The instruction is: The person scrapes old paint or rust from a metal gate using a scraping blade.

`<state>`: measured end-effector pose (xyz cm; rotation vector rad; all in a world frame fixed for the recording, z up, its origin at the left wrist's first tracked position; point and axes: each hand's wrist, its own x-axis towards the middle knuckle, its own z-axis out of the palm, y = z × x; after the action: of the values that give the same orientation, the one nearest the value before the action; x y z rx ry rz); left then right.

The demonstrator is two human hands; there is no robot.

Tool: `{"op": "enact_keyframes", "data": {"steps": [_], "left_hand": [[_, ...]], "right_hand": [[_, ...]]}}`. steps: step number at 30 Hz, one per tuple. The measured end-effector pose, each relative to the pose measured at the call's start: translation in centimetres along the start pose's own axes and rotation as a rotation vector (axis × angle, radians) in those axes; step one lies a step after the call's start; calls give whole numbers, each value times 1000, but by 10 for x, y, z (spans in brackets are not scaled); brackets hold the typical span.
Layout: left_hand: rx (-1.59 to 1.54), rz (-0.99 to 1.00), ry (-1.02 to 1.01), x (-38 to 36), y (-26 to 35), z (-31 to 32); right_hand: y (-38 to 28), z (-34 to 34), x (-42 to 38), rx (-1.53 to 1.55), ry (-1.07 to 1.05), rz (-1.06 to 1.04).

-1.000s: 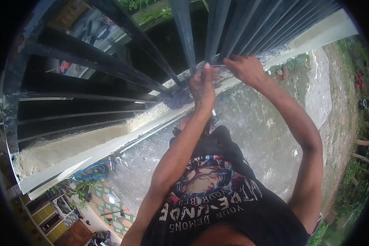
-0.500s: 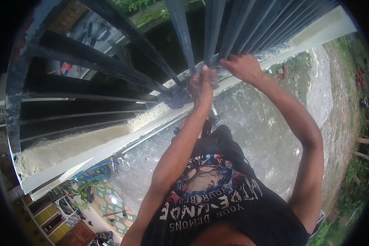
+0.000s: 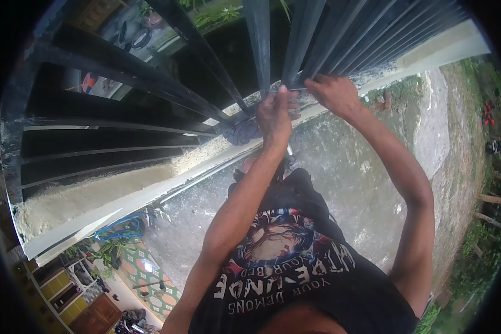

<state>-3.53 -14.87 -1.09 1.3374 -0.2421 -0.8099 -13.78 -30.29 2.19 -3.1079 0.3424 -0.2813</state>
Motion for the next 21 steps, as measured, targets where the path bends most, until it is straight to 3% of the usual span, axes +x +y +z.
{"op": "enact_keyframes", "data": {"steps": [5,12,18,21], "left_hand": [[35,-91,33,9,-24,2],[12,70,-9,-5,14,3],[-8,32,24,-4,3,-9],[-40,28,1,-4,1,-12]], "right_hand": [[13,30,-7,-12,44,-63],[4,-8,3,-59,135,-40],[-6,0,1,-19,102,-39],[-9,-5,6,120,220,-53]]}}
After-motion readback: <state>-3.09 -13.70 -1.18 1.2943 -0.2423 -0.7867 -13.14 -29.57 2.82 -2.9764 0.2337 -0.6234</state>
